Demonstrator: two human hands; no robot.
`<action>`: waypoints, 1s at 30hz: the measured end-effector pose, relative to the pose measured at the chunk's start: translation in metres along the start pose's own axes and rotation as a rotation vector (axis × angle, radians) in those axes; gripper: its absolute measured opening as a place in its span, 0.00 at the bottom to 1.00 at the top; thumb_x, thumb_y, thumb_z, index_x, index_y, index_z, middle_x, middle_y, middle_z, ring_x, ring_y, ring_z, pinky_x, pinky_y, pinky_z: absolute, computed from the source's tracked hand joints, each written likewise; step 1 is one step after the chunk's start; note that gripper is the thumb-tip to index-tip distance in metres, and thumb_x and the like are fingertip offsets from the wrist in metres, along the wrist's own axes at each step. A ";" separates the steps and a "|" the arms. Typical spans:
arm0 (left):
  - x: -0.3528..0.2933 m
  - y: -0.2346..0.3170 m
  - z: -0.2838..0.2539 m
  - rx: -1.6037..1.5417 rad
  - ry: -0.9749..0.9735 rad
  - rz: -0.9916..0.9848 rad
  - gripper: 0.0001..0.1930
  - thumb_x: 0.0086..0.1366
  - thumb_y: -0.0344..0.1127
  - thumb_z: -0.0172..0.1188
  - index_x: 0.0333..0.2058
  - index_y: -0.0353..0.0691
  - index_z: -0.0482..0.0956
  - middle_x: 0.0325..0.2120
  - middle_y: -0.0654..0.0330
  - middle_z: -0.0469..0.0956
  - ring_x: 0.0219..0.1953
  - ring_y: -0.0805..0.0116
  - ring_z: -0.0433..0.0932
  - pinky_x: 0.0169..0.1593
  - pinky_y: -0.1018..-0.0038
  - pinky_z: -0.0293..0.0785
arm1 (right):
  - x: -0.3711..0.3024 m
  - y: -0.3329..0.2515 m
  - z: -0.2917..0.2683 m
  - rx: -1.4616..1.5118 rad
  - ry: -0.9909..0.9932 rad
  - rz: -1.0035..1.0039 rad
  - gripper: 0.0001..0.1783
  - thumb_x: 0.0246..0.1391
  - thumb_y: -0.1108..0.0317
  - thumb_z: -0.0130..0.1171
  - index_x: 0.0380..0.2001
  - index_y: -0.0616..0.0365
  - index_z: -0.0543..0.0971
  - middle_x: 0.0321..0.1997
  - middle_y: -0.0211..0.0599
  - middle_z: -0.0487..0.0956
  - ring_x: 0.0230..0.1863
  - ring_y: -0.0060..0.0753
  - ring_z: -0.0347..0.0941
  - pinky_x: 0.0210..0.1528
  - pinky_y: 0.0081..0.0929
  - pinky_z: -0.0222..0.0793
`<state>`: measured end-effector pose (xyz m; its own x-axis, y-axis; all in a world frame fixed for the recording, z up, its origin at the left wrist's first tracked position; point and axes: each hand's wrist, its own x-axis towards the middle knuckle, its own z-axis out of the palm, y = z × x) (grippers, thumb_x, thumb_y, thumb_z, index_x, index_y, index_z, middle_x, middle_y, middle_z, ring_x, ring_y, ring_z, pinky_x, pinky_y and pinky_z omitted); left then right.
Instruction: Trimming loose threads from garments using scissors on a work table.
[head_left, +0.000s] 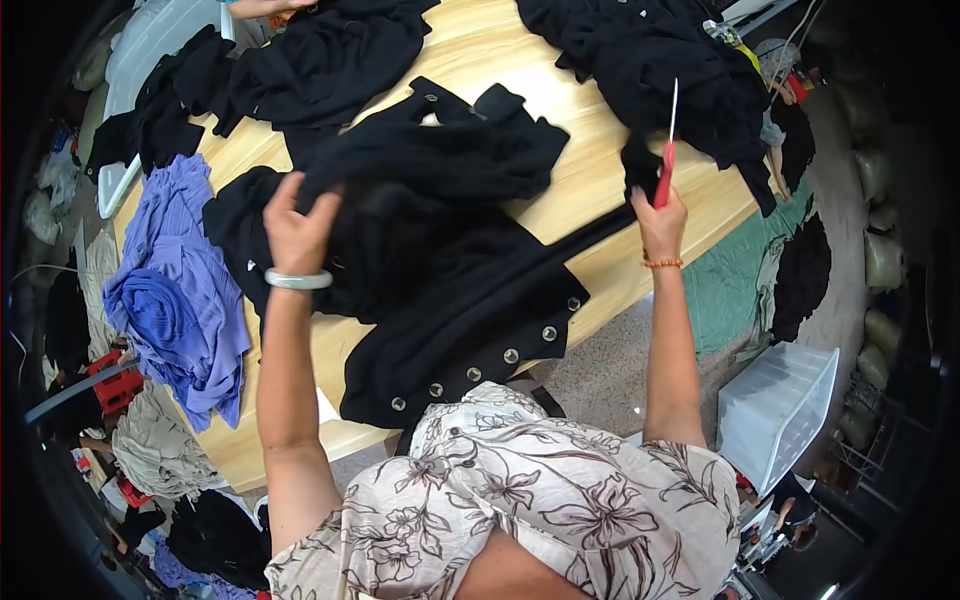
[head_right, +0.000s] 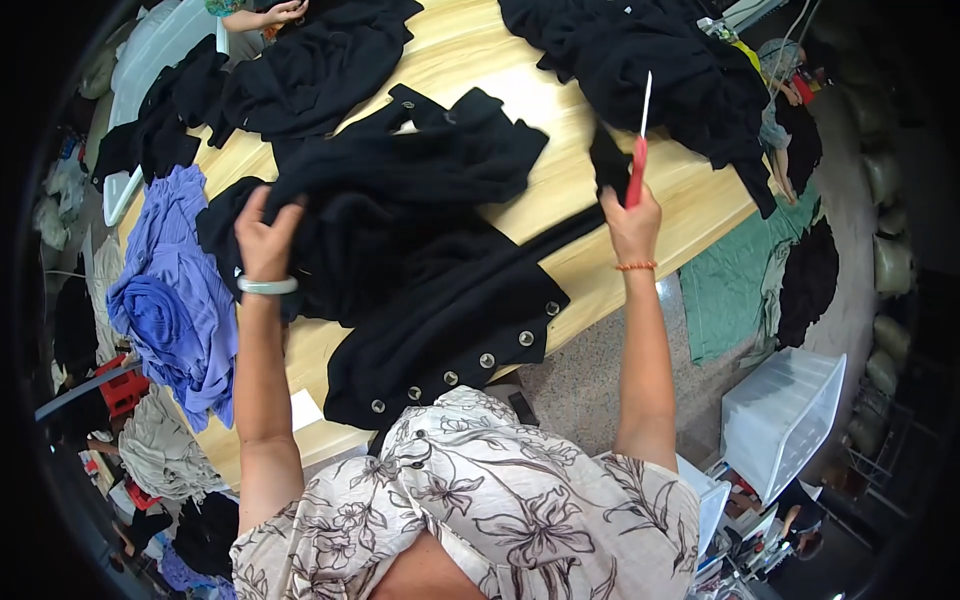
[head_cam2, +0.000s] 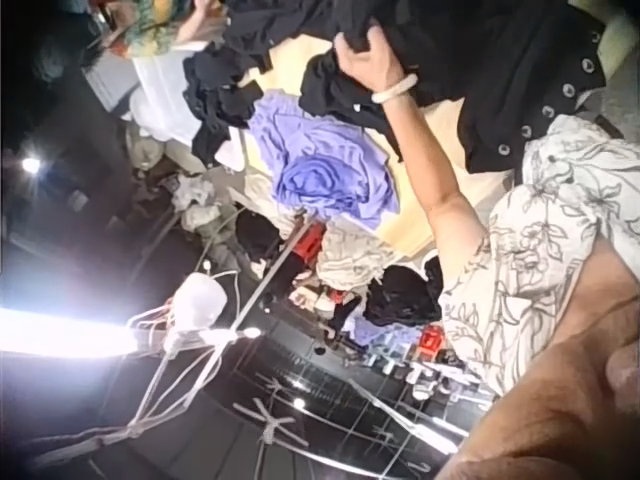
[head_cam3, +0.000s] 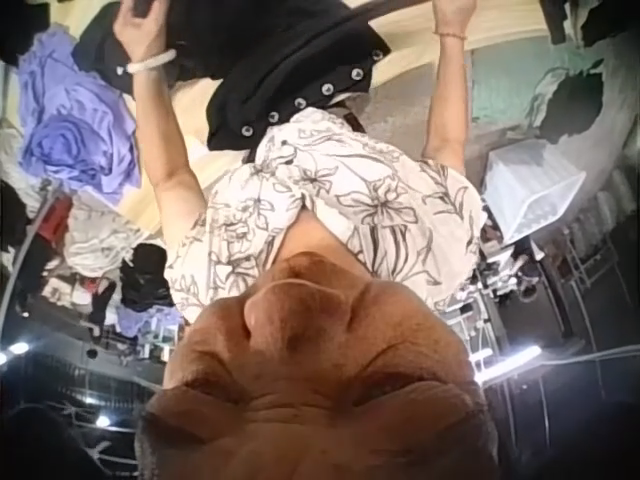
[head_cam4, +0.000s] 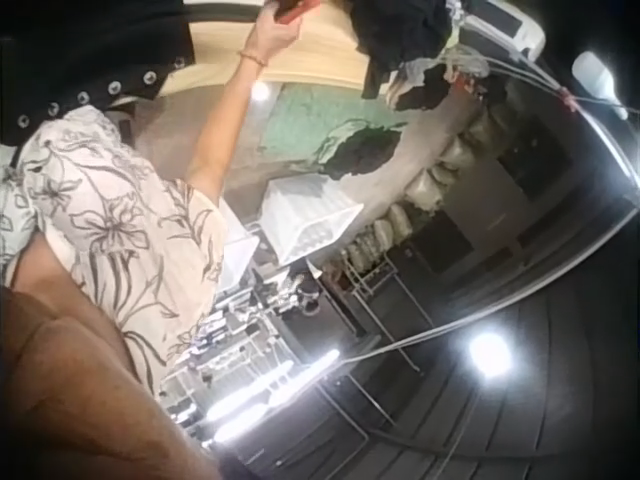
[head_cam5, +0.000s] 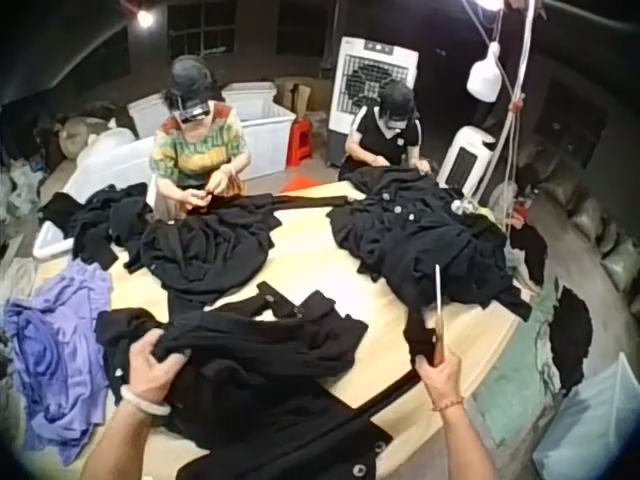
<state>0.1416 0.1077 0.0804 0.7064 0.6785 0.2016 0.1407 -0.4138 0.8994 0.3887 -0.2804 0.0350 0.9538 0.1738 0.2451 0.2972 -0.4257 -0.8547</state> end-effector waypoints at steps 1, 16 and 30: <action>0.009 0.016 -0.005 -0.103 0.004 -0.021 0.12 0.56 0.28 0.64 0.38 0.30 0.79 0.32 0.62 0.81 0.34 0.76 0.76 0.41 0.79 0.72 | -0.008 0.015 -0.019 -0.135 -0.040 0.077 0.16 0.46 0.62 0.69 0.30 0.65 0.79 0.19 0.33 0.76 0.22 0.24 0.68 0.29 0.28 0.68; -0.072 -0.055 -0.032 0.871 -0.085 0.147 0.49 0.42 0.32 0.75 0.64 0.44 0.60 0.57 0.47 0.64 0.58 0.46 0.64 0.60 0.59 0.63 | -0.059 -0.045 0.110 -0.247 -0.359 -0.221 0.17 0.47 0.62 0.67 0.33 0.61 0.73 0.32 0.54 0.78 0.37 0.60 0.75 0.38 0.47 0.70; -0.040 -0.063 -0.056 0.238 -0.036 -0.078 0.17 0.60 0.32 0.61 0.48 0.37 0.74 0.39 0.58 0.78 0.42 0.66 0.75 0.49 0.73 0.71 | -0.092 -0.088 0.174 -0.155 -0.655 -0.392 0.26 0.39 0.60 0.73 0.38 0.59 0.74 0.36 0.46 0.80 0.40 0.52 0.77 0.41 0.41 0.73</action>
<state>0.0656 0.1406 0.0371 0.7104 0.6938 0.1178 0.3520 -0.4953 0.7942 0.2667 -0.1039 0.0082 0.5716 0.8057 0.1551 0.6563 -0.3355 -0.6758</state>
